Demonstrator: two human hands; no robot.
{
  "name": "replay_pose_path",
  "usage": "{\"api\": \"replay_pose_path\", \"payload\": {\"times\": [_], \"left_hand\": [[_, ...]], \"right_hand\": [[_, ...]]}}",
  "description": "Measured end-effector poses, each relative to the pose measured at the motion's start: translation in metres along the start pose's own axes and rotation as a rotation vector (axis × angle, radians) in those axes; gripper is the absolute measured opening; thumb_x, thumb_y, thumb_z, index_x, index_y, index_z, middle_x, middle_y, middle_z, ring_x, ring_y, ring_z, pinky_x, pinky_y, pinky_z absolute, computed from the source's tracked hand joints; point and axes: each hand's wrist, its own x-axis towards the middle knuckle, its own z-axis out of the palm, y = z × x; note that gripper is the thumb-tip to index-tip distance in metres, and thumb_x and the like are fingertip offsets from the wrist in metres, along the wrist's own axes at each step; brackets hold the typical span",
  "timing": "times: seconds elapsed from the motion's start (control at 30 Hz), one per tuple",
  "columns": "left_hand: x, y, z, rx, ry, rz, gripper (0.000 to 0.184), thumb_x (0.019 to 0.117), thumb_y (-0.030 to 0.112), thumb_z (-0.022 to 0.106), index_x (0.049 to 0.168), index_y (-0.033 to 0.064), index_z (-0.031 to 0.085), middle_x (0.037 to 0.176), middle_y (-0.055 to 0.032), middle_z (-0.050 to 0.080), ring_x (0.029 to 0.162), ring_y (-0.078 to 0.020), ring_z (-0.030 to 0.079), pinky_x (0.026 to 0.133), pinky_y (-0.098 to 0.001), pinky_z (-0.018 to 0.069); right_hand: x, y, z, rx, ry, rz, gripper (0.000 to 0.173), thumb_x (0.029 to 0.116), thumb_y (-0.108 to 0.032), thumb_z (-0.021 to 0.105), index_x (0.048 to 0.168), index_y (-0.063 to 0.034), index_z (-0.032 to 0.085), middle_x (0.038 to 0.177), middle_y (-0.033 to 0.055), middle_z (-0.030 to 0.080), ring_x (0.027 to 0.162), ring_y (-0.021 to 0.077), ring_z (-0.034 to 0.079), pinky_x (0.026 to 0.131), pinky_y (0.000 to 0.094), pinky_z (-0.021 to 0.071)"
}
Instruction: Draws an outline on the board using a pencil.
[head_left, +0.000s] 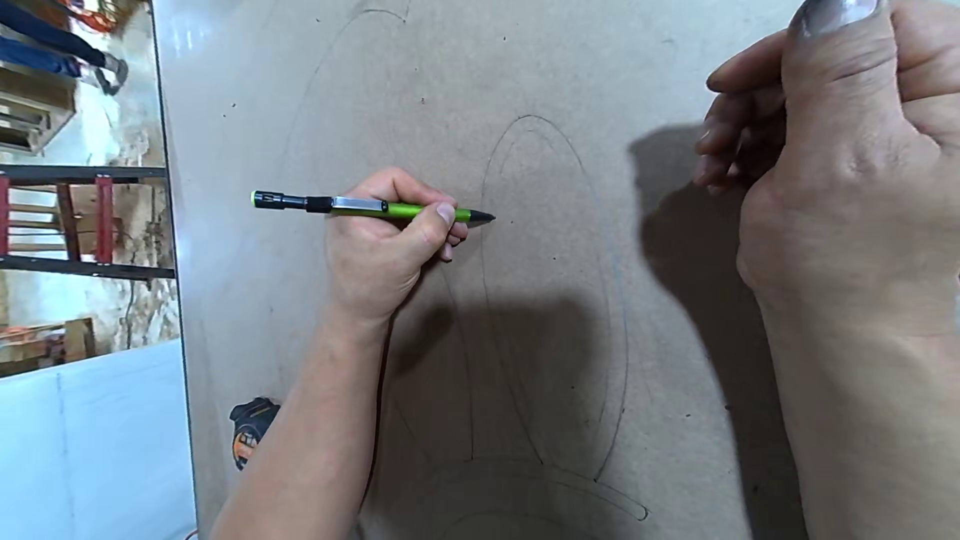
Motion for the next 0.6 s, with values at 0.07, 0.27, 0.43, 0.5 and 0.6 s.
{"api": "replay_pose_path", "payload": {"times": [0.07, 0.27, 0.43, 0.5, 0.6], "left_hand": [[0.011, -0.002, 0.001, 0.011, 0.013, 0.008, 0.004, 0.0941, 0.002, 0.066, 0.095, 0.0055, 0.064, 0.080, -0.0057, 0.075, 0.064, -0.0143, 0.072, 0.056, -0.0273, 0.0617], [0.052, -0.004, 0.005, 0.049, -0.007, 0.010, 0.004, 0.0951, 0.002, 0.065, 0.093, 0.0038, 0.063, 0.075, -0.0070, 0.074, 0.061, -0.0161, 0.072, 0.052, -0.0276, 0.0603], [0.033, -0.001, 0.003, 0.077, -0.014, -0.002, 0.004, 0.0948, 0.002, 0.064, 0.094, 0.0054, 0.061, 0.076, -0.0058, 0.074, 0.060, -0.0142, 0.071, 0.051, -0.0263, 0.0592], [0.022, 0.001, 0.001, 0.071, -0.014, -0.009, 0.005, 0.0944, 0.002, 0.065, 0.094, 0.0056, 0.062, 0.078, -0.0059, 0.074, 0.061, -0.0137, 0.070, 0.051, -0.0260, 0.0593], [0.023, 0.000, 0.002, 0.052, 0.014, -0.015, 0.005, 0.0940, 0.001, 0.065, 0.093, 0.0049, 0.063, 0.077, -0.0062, 0.075, 0.061, -0.0142, 0.072, 0.052, -0.0263, 0.0606]], "right_hand": [[0.000, 0.001, 0.000, -0.003, -0.001, -0.006, 0.033, 0.1120, -0.026, 0.044, 0.093, -0.0130, 0.068, 0.073, -0.0075, 0.065, 0.061, 0.0065, 0.065, 0.052, 0.0237, 0.0571], [0.000, 0.003, 0.000, -0.022, 0.010, -0.012, 0.033, 0.1121, -0.028, 0.043, 0.095, -0.0144, 0.068, 0.074, -0.0084, 0.066, 0.063, 0.0061, 0.066, 0.054, 0.0244, 0.0583], [0.000, 0.003, 0.001, 0.015, 0.008, -0.007, 0.032, 0.1116, -0.027, 0.044, 0.093, -0.0143, 0.067, 0.072, -0.0088, 0.065, 0.061, 0.0058, 0.065, 0.052, 0.0235, 0.0576], [0.000, 0.002, 0.001, 0.011, 0.014, -0.001, 0.032, 0.1116, -0.027, 0.044, 0.093, -0.0144, 0.067, 0.073, -0.0086, 0.065, 0.061, 0.0058, 0.065, 0.052, 0.0235, 0.0575], [0.000, 0.003, 0.000, -0.001, 0.014, 0.001, 0.032, 0.1116, -0.028, 0.045, 0.094, -0.0142, 0.067, 0.073, -0.0078, 0.066, 0.062, 0.0066, 0.066, 0.053, 0.0241, 0.0579]]}}
